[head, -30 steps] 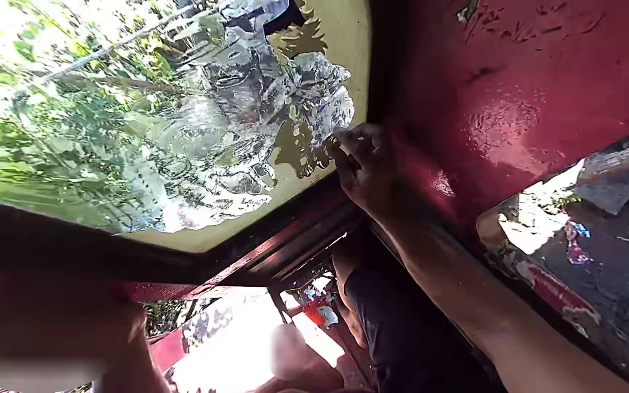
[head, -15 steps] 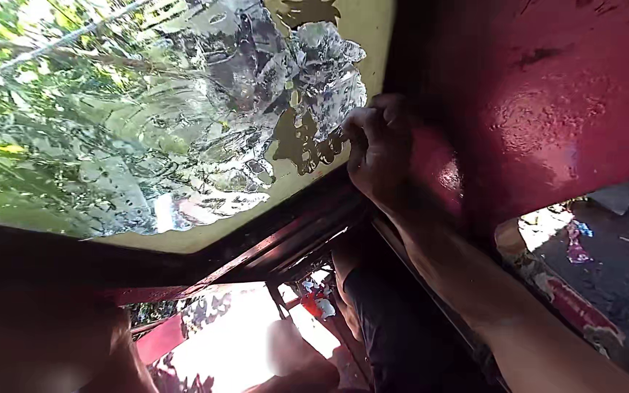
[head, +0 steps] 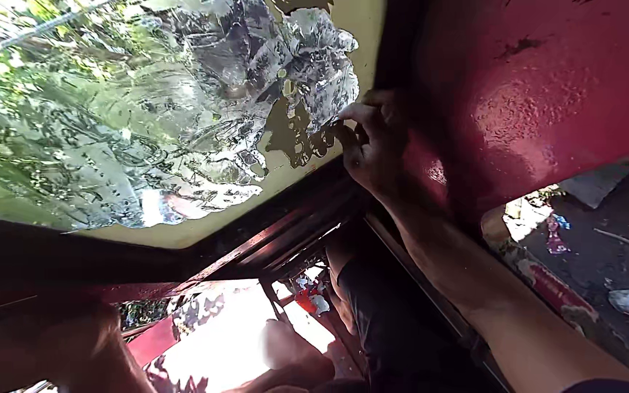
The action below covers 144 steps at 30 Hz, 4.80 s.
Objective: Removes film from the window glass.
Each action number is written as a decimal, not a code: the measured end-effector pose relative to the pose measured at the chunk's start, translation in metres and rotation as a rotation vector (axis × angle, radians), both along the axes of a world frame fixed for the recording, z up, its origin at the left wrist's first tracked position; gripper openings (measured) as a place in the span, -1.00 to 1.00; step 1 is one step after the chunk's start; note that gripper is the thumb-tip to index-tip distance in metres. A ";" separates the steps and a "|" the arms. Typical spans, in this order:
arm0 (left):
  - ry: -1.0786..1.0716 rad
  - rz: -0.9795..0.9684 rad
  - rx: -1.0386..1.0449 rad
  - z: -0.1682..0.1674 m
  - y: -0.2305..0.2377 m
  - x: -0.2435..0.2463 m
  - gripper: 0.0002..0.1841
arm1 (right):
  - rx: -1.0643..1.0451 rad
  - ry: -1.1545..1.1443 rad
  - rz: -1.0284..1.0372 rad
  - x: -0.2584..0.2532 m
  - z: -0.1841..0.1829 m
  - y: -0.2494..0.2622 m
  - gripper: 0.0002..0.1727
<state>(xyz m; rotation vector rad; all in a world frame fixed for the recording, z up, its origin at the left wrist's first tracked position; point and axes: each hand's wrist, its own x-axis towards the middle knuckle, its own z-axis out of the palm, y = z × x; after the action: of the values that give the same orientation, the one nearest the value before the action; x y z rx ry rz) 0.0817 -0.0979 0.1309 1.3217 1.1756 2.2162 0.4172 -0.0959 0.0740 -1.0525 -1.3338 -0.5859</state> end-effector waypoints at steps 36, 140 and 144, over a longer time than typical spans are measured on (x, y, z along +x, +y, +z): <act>0.138 -0.376 0.318 -0.040 0.051 -0.060 -0.76 | -0.446 0.082 -0.192 -0.037 0.012 -0.031 -0.77; 0.044 -0.347 0.339 -0.040 0.051 -0.058 -0.79 | -0.499 0.403 -0.009 -0.049 0.021 -0.016 -0.48; 0.074 -0.345 0.352 -0.039 0.053 -0.059 -0.76 | -0.568 0.548 0.077 -0.058 0.028 -0.019 -0.63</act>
<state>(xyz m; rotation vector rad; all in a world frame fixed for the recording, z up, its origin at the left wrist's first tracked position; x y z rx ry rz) 0.0225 -0.0451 0.0915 1.6101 0.5343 2.1913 0.3596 -0.1144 0.1023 -1.4789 -1.0549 0.1633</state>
